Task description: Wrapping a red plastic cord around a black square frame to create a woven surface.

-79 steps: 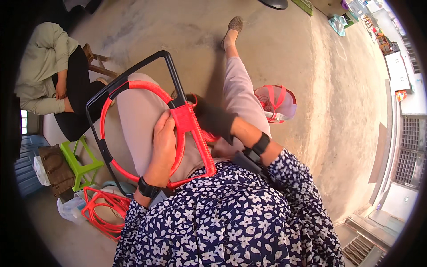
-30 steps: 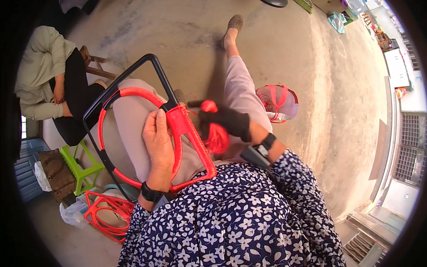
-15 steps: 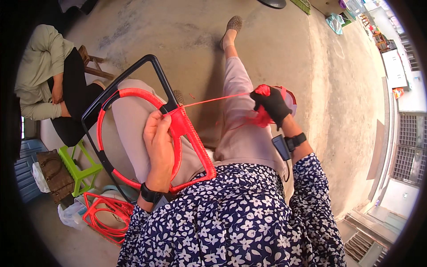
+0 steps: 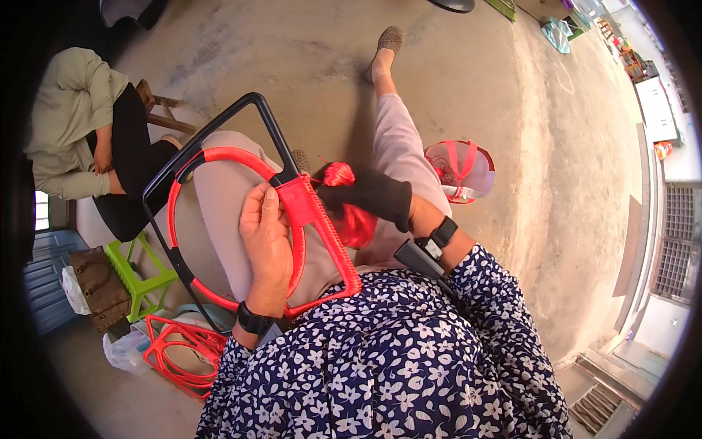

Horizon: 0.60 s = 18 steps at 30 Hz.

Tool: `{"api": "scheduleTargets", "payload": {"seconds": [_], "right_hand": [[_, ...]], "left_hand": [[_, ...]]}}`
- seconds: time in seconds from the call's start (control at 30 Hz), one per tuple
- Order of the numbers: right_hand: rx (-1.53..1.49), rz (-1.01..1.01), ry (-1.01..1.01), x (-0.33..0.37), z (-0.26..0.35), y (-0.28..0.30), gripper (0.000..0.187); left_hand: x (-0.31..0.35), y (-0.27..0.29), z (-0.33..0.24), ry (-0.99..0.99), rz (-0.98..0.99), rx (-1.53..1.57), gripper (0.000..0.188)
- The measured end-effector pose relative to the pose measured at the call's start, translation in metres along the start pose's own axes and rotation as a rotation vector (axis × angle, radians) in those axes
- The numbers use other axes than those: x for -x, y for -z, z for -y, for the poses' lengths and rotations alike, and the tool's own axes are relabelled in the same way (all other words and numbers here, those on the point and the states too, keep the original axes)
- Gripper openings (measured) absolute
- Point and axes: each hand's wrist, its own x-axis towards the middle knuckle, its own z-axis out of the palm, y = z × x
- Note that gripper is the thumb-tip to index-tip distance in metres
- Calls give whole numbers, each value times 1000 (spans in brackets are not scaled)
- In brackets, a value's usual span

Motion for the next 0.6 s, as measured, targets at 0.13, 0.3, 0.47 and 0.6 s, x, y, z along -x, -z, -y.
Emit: {"api": "scheduleTargets", "payload": {"seconds": [0.13, 0.3, 0.47, 0.6], "right_hand": [[-61, -166, -40, 13, 1, 18, 24], [-800, -341, 203, 11, 19, -6, 20], [-970, -166, 280, -6, 16, -3, 20], [-1020, -34, 289, -4, 0, 8, 19]], "left_hand": [[-2, 3, -3, 49, 61, 10, 17], [1, -5, -8, 148, 307, 44, 23], [1, -10, -11, 301, 354, 90, 28], [5, -14, -19, 337, 376, 121, 29]]}}
